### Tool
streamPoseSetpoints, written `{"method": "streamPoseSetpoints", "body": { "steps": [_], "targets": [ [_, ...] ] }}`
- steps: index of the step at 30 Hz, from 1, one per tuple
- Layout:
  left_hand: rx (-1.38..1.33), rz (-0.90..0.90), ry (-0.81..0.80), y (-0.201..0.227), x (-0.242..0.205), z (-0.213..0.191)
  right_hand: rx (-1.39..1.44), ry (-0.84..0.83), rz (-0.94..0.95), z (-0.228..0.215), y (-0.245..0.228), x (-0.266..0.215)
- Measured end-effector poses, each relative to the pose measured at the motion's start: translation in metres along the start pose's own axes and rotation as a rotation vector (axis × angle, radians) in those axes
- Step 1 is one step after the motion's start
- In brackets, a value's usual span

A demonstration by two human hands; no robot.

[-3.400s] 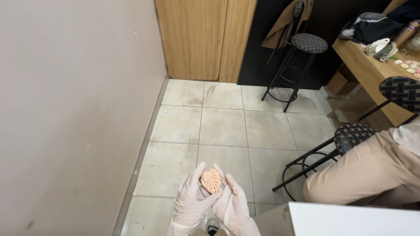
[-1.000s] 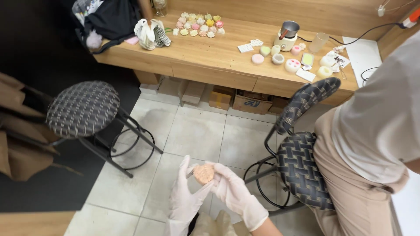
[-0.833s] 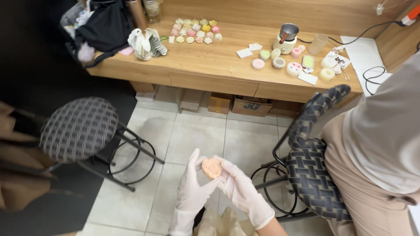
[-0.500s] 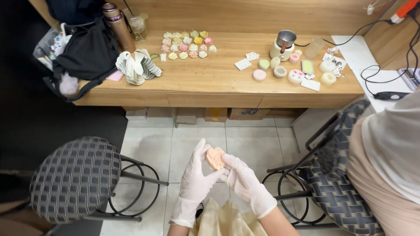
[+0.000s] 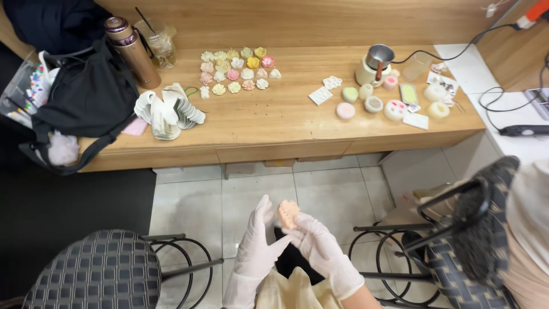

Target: The person picks up a flower-shaped candle from a table, carries it to a display shelf, and then retrieves a star-shaped candle and a yellow flower candle from the shelf.

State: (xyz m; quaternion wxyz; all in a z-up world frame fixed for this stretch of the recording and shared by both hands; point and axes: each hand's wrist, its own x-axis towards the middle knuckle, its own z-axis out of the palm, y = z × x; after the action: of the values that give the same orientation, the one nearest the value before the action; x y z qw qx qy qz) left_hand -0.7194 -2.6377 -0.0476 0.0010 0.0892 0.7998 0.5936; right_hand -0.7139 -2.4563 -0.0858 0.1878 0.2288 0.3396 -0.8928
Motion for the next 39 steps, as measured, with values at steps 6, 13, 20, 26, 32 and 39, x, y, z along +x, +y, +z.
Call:
{"method": "streamPoseSetpoints", "body": {
  "steps": [6, 13, 20, 26, 32, 39],
  "targets": [
    [0.113, -0.106, -0.029, -0.044, 0.051, -0.019, 0.047, 0.180, -0.038, -0.024, -0.035, 0.089],
    [0.149, -0.222, -0.023, -0.058, 0.169, -0.031, 0.024, 0.217, -0.044, -0.028, -0.123, 0.222],
    [0.274, -0.140, 0.001, -0.094, 0.277, -0.027, 0.065, 0.171, -0.033, -0.044, -0.210, 0.379],
    [0.187, -0.173, -0.003, -0.100, 0.320, -0.026, 0.020, 0.097, -0.005, -0.026, -0.251, 0.476],
    [0.158, -0.320, -0.061, -0.142, 0.322, -0.038, -0.031, 0.318, -0.027, -0.044, -0.249, 0.569],
    [0.349, -0.388, -0.148, -0.132, 0.357, -0.069, -0.010, 0.358, -0.118, -0.048, -0.233, 0.610]
  ]
}}
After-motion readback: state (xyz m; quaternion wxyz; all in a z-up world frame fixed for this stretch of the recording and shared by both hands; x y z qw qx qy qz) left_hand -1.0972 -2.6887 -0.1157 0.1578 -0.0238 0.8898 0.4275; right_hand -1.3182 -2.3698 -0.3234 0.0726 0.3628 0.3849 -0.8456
